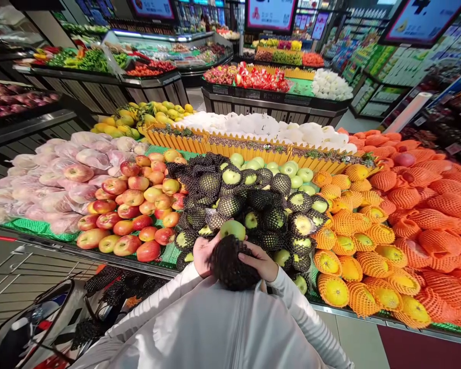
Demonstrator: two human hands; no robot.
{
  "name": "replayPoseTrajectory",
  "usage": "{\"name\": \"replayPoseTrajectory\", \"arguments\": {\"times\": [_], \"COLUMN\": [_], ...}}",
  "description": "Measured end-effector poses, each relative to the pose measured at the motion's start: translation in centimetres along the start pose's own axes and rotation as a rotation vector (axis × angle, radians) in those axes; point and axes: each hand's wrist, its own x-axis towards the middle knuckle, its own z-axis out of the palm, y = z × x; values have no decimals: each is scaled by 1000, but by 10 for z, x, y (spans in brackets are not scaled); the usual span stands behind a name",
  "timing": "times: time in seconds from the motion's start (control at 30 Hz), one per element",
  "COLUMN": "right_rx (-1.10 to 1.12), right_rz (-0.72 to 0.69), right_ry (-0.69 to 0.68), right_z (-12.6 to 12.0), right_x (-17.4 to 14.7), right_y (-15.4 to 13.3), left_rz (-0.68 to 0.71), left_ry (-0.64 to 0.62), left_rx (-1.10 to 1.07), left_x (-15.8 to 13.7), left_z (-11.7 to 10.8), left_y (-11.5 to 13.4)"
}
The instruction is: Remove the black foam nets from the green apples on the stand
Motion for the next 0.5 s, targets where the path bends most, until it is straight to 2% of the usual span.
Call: {"name": "replayPoseTrajectory", "arguments": {"times": [0.07,0.13,0.2,0.27,0.33,0.4,0.5], "right_rx": [-38,-129,-289,-485,-658,-780,-848], "right_rz": [2,-20,-94,-223,-365,-481,-564], "right_ry": [2,-80,-168,-160,-22,198,465], "right_z": [-1,1,6,13,17,18,15], "right_x": [2,4,6,9,9,9,6], "right_y": [0,0,0,0,0,0,-2], "left_rz": [-50,-103,-137,-121,-67,-21,-13], "left_ry": [23,35,28,28,26,-1,-103], "left_rx": [-148,-230,-228,-189,-146,-145,-182], "left_x": [3,7,9,9,7,3,-3], "left_z": [3,4,5,7,9,11,13], "left_y": [6,10,10,8,5,3,-1]}}
